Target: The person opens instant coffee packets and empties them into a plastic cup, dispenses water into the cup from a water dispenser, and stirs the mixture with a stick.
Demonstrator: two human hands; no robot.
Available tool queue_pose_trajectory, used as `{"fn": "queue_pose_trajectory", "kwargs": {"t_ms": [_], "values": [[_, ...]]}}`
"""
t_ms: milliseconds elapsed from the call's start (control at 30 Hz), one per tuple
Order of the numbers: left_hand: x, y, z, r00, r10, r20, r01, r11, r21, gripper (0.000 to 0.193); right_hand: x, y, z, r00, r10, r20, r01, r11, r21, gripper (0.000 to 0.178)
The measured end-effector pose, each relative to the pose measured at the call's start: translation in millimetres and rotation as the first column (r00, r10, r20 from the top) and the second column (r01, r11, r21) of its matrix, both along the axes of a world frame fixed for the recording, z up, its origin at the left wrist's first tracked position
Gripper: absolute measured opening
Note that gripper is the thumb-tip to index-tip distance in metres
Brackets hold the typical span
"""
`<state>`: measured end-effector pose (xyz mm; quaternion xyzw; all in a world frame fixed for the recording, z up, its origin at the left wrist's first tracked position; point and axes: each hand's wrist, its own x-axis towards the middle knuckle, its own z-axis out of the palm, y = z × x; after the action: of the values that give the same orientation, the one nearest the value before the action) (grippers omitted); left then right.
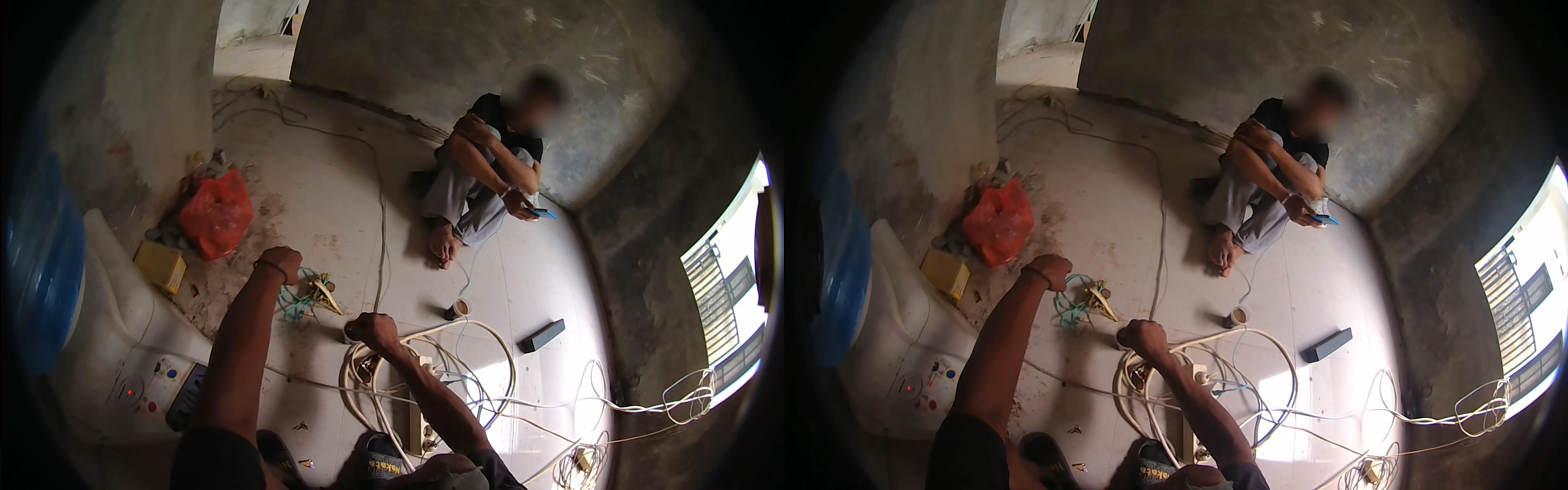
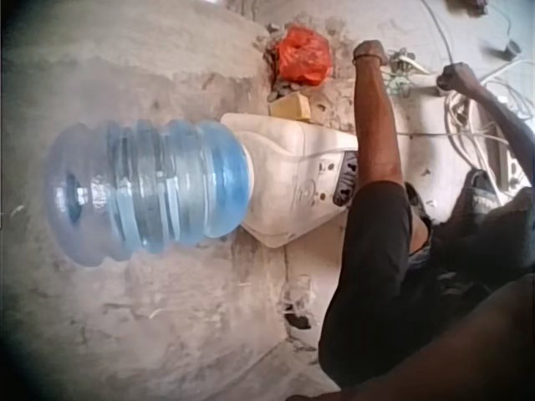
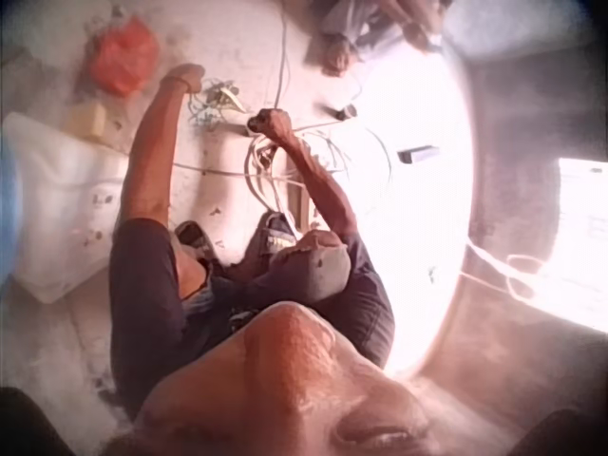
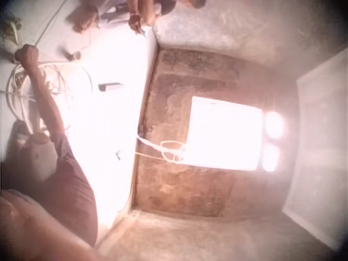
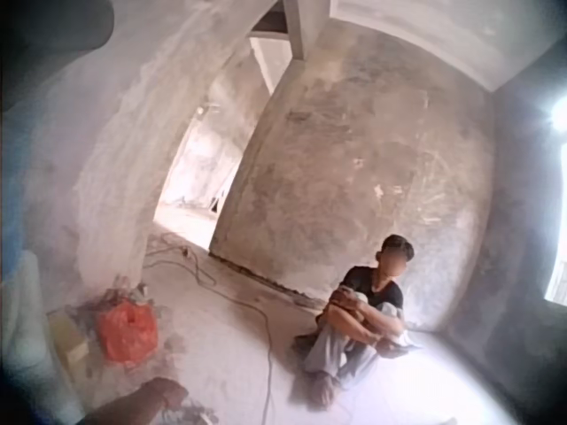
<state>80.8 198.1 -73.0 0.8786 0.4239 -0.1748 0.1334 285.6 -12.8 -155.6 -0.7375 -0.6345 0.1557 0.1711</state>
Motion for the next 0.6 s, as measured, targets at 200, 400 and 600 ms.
{"fn": "queue_pose_trajectory", "kwargs": {"t_ms": [200, 400, 600], "values": [[1.3, 3.2, -3.1, 1.0, -0.016, -0.01, 0.016, 1.0, 0.005, 0.032, 0.2, 0.5, -3.5, 1.0, 0.0, -0.011, 0.001, 0.997, 0.08, 0.029], [1.7, 0.4, -6.2, 0.997, -0.072, 0.034, 0.071, 0.997, 0.038, 0.018, 4.3, -1.3, -6.2, 1.0, 0.014, 0.026, -0.016, 0.994, 0.105, 0.026], [-2.4, -1.9, -0.4, 0.996, -0.076, 0.035, 0.075, 0.997, 0.036, 0.016, 0.7, -1.6, 0.1, 0.998, -0.031, -0.056, 0.037, 0.993, 0.112, 0.024]]}}
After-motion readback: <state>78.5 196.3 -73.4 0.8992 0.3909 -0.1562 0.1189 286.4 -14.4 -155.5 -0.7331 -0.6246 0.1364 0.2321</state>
